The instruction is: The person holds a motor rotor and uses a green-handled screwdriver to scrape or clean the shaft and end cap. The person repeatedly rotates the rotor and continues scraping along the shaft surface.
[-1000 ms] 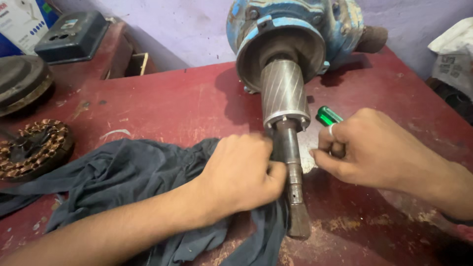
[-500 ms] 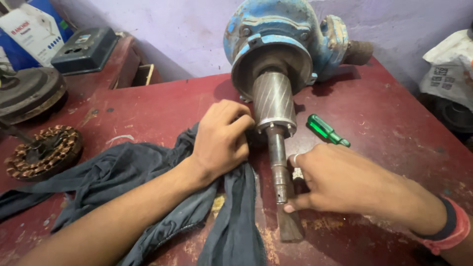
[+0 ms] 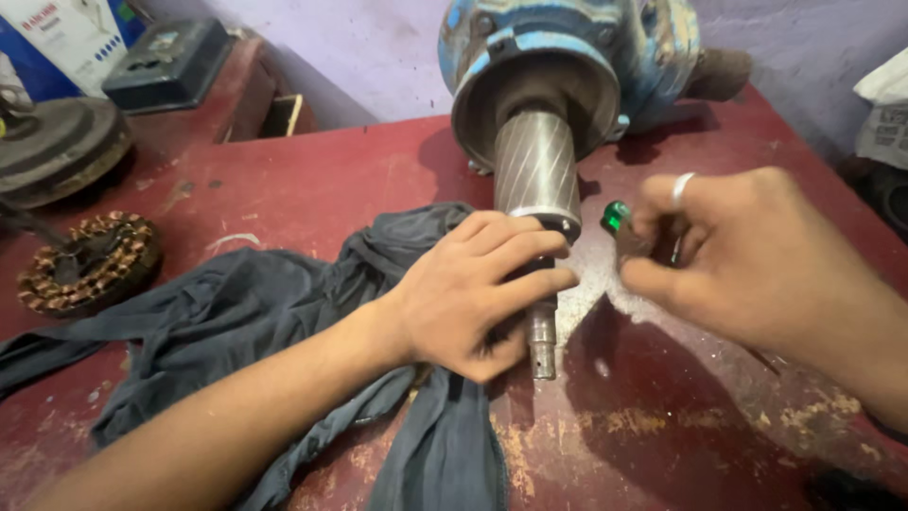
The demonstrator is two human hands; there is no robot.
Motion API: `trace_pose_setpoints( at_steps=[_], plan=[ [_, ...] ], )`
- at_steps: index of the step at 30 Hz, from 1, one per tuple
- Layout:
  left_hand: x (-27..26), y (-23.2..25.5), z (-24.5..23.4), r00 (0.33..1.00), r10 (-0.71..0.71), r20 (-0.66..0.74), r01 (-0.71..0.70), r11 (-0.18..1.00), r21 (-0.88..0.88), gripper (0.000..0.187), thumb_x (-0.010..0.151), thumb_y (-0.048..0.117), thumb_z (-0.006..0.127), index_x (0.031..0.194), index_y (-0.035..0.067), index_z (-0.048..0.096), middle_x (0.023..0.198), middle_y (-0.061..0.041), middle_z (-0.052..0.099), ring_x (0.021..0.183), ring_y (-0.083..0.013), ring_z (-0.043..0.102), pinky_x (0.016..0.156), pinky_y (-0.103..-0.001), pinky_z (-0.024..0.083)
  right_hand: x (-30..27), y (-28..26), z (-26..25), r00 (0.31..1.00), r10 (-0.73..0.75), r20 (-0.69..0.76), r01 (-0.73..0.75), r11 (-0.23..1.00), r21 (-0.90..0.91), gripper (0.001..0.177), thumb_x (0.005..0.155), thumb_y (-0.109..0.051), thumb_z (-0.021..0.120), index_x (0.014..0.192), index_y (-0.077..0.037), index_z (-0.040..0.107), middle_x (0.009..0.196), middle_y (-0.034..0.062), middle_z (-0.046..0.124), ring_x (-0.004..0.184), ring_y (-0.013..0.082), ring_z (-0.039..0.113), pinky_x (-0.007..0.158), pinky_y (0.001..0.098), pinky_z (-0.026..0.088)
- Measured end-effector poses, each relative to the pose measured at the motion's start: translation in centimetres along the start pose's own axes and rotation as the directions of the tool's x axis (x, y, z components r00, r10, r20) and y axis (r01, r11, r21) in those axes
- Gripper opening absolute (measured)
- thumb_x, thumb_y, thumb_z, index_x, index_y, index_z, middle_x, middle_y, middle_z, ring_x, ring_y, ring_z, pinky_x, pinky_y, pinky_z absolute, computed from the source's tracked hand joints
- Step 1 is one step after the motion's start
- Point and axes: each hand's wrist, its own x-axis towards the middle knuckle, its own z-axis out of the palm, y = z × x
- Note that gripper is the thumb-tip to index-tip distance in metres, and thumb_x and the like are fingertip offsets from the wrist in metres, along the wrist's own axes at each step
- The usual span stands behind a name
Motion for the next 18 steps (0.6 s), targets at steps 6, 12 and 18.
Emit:
trace_pose_setpoints(
  at_steps=[6, 12, 18],
  plan=[
    [-0.3, -2.2, 0.8, 0.986, 0.104, 0.134, -0.12, 0.985, 0.122, 0.047, 0.088, 0.028, 0.076, 0.129, 0.008, 0.064, 0.135, -0.008, 0.06, 0.135, -0.0289, 0.054, 0.108, -0.044, 0.044, -1.1, -0.9, 2.5, 0.988, -0.013, 0.151, 0.005, 0.999, 0.053, 0.026, 0.072, -0.022, 0.087, 0.09, -0.008, 0.075, 0.057, 0.0049, 0.061, 0.05, 0.0143, 0.058, 0.048, 0.0313, 0.051],
    [-0.8, -4.2, 1.3, 0.962, 0.239, 0.134, -0.255, 0.96, 0.115, 0.044, 0.095, 0.03, 0.073, 0.132, 0.008, 0.063, 0.139, -0.008, 0.059, 0.136, -0.0277, 0.053, 0.108, -0.043, 0.045, -0.5, -0.3, 3.0, 0.979, -0.206, 0.007, 0.202, 0.967, 0.157, 0.021, 0.069, -0.013, 0.079, 0.087, -0.004, 0.072, 0.057, 0.0004, 0.061, 0.048, 0.0097, 0.059, 0.043, 0.0263, 0.05],
    [-0.6, -5.4, 1.4, 0.919, 0.356, 0.169, -0.386, 0.9, 0.202, 0.04, 0.098, 0.033, 0.07, 0.129, 0.008, 0.063, 0.139, -0.009, 0.059, 0.133, -0.0269, 0.054, 0.1, -0.043, 0.045, -0.9, -2.1, 3.3, 0.992, -0.07, 0.105, 0.067, 0.997, 0.037, 0.027, 0.072, -0.021, 0.086, 0.092, -0.006, 0.074, 0.053, 0.006, 0.06, 0.045, 0.0156, 0.059, 0.044, 0.0318, 0.049]
  ],
)
